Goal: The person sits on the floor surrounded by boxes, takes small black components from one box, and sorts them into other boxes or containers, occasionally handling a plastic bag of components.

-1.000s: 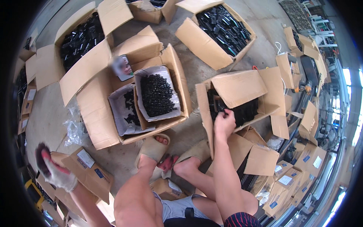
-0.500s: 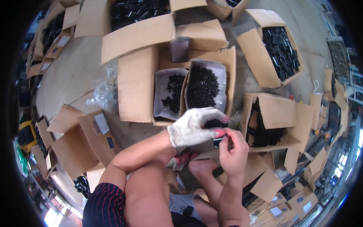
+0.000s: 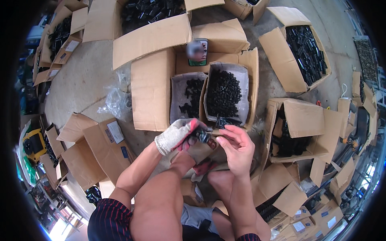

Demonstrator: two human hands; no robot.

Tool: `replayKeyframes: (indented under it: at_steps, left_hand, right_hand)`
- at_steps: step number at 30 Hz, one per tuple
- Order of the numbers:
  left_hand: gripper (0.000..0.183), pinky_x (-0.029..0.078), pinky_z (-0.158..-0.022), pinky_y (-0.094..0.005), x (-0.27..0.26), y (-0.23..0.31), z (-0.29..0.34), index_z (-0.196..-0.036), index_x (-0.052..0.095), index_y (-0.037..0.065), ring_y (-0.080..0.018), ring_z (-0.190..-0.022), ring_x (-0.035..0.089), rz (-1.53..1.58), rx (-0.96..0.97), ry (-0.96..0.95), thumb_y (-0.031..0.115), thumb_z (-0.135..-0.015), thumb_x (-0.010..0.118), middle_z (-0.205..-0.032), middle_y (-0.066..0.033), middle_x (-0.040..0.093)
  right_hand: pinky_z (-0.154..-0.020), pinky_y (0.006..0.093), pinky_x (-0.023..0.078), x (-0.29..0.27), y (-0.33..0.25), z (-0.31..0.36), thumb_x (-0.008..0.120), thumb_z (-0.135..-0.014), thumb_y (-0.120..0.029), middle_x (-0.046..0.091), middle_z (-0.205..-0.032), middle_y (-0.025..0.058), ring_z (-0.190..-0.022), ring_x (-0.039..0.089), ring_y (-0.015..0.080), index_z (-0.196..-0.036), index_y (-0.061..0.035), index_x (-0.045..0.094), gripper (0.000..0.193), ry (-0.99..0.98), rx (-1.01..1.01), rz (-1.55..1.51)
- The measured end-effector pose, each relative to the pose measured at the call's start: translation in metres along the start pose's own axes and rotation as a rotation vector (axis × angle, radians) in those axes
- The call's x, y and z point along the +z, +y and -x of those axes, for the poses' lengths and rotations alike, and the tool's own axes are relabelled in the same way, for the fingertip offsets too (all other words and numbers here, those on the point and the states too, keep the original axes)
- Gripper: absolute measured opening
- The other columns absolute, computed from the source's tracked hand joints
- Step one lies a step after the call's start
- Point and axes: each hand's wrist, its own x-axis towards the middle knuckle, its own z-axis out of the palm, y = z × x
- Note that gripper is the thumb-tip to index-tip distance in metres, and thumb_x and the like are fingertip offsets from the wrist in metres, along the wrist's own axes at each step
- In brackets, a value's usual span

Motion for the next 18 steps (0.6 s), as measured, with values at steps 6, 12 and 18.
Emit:
replayKeyframes:
  at_steps: [6,12,18]
  left_hand:
    - [0.064,0.058,-0.083,-0.0329,-0.001,-0.008,-0.009,-0.154,0.045,0.007,-0.0226,-0.104,0.070,0.482,0.266,-0.082,0.023,-0.098,0.073,-0.119,-0.0128,0.068]
    - [0.054,0.053,-0.103,-0.0395,0.018,-0.014,-0.025,-0.147,0.047,0.007,-0.0258,-0.125,0.063,0.338,0.503,0.052,0.028,-0.102,0.068,-0.133,-0.0120,0.064]
    - [0.048,0.054,-0.101,-0.0407,0.034,-0.010,-0.027,-0.145,0.046,0.011,-0.0229,-0.119,0.063,0.450,0.371,-0.077,0.031,-0.105,0.063,-0.135,-0.0105,0.061]
  right_hand:
    - [-0.075,0.0213,0.054,0.009,0.012,0.004,0.077,-0.088,0.007,0.072,-0.099,0.0071,-0.085,0.068,0.0090,-0.109,0.0008,0.068,0.024,0.051,-0.173,0.081]
    - [-0.078,0.0235,0.057,0.018,0.007,0.006,0.078,-0.084,0.012,0.069,-0.097,0.0051,-0.085,0.067,0.0088,-0.110,0.0005,0.063,0.032,-0.118,0.016,-0.146]
    - [-0.052,0.0204,0.038,0.024,-0.008,-0.005,0.064,-0.105,-0.017,0.059,-0.083,0.0005,-0.069,0.058,0.0060,-0.122,-0.0040,0.053,0.024,-0.208,0.239,-0.296]
